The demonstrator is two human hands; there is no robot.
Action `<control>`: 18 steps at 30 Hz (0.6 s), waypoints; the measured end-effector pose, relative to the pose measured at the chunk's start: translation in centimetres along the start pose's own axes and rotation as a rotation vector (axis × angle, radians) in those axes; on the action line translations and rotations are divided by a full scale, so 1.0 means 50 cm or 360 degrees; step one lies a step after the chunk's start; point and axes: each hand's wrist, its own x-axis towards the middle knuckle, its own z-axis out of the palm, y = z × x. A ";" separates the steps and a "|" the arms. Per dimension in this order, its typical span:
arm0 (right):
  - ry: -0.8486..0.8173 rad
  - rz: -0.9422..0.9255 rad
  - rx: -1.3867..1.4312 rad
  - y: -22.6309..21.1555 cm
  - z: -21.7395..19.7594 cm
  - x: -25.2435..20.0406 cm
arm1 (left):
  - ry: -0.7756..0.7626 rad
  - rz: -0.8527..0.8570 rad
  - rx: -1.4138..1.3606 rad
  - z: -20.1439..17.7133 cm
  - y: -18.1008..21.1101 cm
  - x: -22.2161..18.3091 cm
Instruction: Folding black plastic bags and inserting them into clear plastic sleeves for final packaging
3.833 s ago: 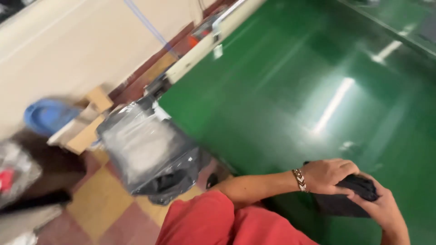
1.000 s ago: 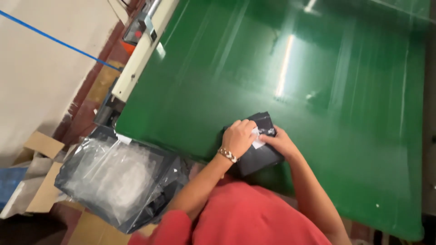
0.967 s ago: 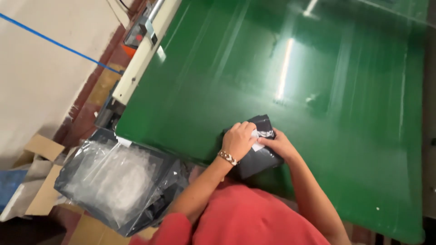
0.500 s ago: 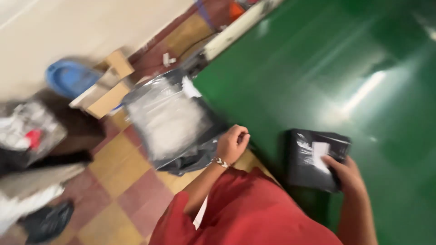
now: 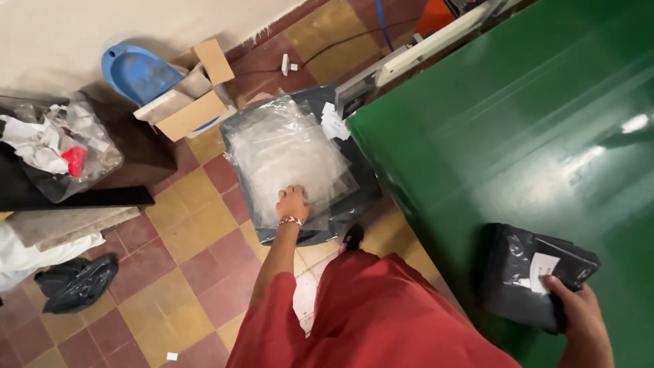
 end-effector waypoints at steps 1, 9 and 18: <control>0.0029 0.0057 -0.0032 -0.013 0.006 -0.014 | 0.0006 0.0056 0.0000 0.006 -0.008 0.008; 0.0091 0.0031 -0.0085 0.001 0.001 -0.007 | 0.0138 0.0142 -0.0102 0.015 -0.060 0.028; 0.0105 -0.0035 -0.0116 0.022 -0.006 0.001 | 0.0521 0.0284 -0.0707 0.017 -0.082 0.039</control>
